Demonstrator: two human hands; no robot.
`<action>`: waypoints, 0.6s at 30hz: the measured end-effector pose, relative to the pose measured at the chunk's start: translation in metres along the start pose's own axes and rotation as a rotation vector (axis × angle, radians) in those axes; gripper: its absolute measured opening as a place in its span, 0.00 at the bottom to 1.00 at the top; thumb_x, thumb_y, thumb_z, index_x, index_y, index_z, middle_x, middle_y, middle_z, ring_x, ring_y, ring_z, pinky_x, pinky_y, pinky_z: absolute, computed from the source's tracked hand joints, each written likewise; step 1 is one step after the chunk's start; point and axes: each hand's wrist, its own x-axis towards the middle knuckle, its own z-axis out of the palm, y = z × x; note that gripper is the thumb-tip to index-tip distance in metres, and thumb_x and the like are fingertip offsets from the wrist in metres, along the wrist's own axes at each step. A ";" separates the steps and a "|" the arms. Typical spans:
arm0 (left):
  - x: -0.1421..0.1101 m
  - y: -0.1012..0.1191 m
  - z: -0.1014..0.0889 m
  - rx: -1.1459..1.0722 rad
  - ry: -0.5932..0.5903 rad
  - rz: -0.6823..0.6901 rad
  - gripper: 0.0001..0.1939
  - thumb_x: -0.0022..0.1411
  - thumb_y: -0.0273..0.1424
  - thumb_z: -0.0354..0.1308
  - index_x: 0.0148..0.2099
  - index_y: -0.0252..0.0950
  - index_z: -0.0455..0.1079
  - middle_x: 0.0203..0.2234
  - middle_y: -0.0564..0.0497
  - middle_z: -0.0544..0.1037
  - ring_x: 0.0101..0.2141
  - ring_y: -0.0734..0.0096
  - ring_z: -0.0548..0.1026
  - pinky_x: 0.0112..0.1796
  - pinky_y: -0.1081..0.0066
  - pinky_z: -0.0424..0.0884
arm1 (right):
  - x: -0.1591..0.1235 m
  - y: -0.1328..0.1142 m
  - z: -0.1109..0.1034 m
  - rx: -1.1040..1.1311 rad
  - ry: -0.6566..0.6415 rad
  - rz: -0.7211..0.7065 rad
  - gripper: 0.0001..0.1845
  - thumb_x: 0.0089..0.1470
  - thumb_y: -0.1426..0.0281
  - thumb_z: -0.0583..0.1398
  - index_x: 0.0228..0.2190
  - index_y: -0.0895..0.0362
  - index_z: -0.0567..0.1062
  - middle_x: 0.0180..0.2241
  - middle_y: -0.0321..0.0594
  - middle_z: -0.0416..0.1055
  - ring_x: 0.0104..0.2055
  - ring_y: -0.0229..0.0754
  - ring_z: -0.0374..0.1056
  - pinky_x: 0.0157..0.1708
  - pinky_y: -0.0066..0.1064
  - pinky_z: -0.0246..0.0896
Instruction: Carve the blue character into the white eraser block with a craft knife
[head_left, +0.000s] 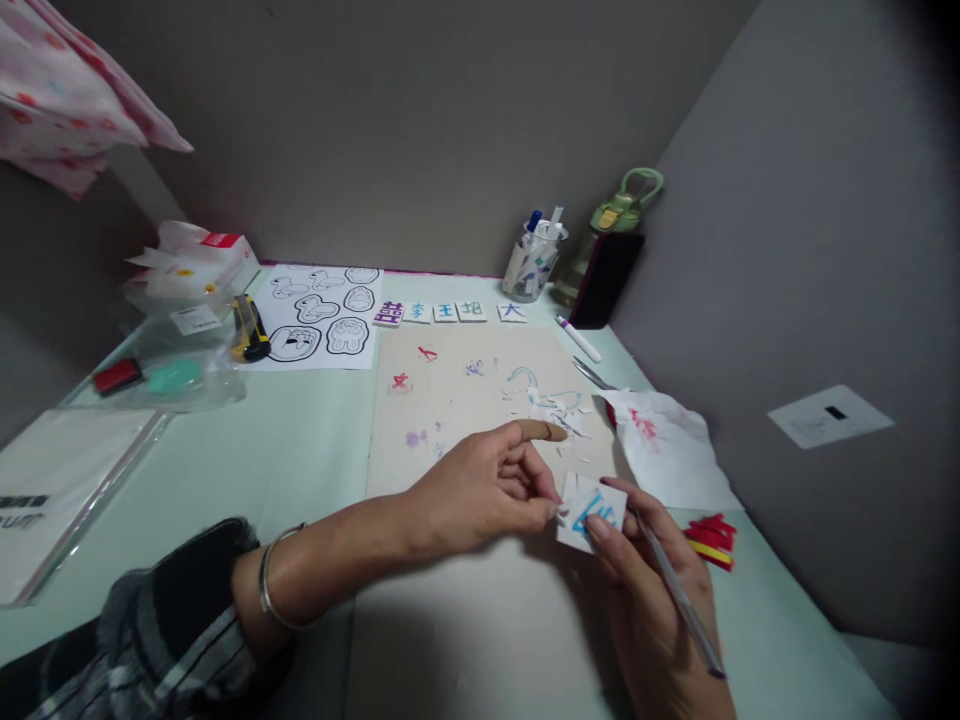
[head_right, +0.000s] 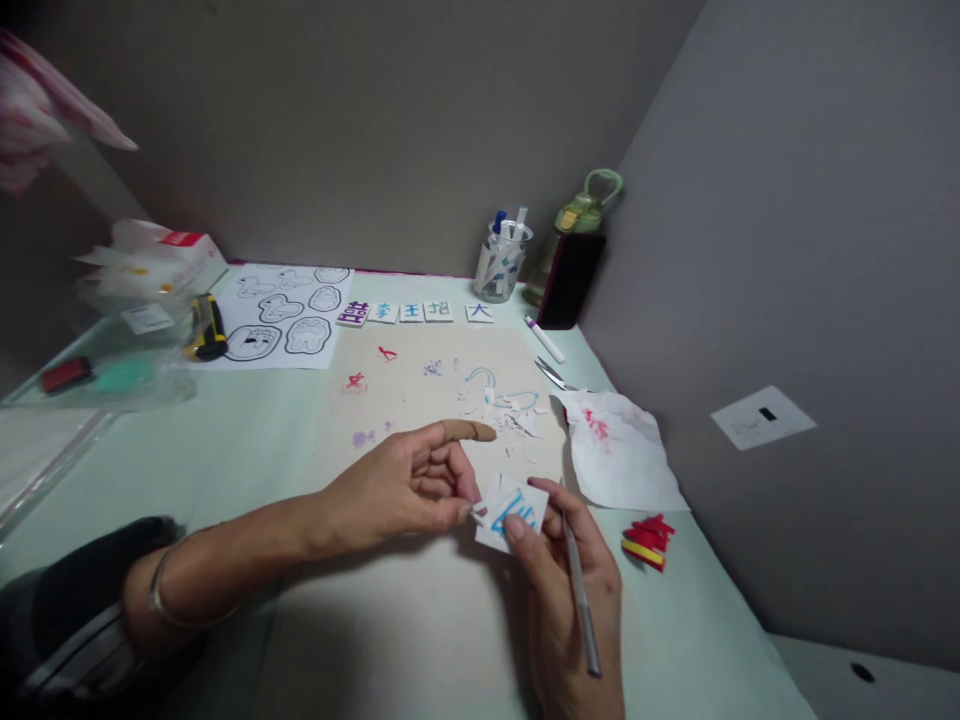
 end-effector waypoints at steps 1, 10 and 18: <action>-0.001 0.001 0.001 -0.003 0.005 0.010 0.33 0.51 0.18 0.65 0.60 0.32 0.66 0.31 0.56 0.74 0.31 0.76 0.74 0.39 0.72 0.71 | 0.000 -0.001 0.000 0.024 -0.001 0.002 0.27 0.40 0.64 0.76 0.44 0.52 0.79 0.31 0.36 0.77 0.32 0.42 0.74 0.32 0.30 0.69; -0.002 0.003 0.003 -0.023 0.036 0.068 0.30 0.55 0.19 0.60 0.60 0.37 0.64 0.33 0.57 0.68 0.35 0.73 0.79 0.37 0.72 0.75 | 0.000 0.001 -0.005 0.019 0.008 -0.015 0.25 0.44 0.63 0.75 0.46 0.50 0.79 0.28 0.30 0.69 0.29 0.35 0.67 0.28 0.23 0.63; 0.002 -0.002 -0.002 -0.031 0.034 0.049 0.29 0.58 0.21 0.62 0.61 0.37 0.63 0.43 0.48 0.71 0.35 0.75 0.75 0.36 0.72 0.74 | 0.001 0.001 -0.004 0.006 0.030 -0.077 0.24 0.43 0.62 0.75 0.42 0.54 0.78 0.30 0.34 0.74 0.32 0.40 0.70 0.32 0.28 0.66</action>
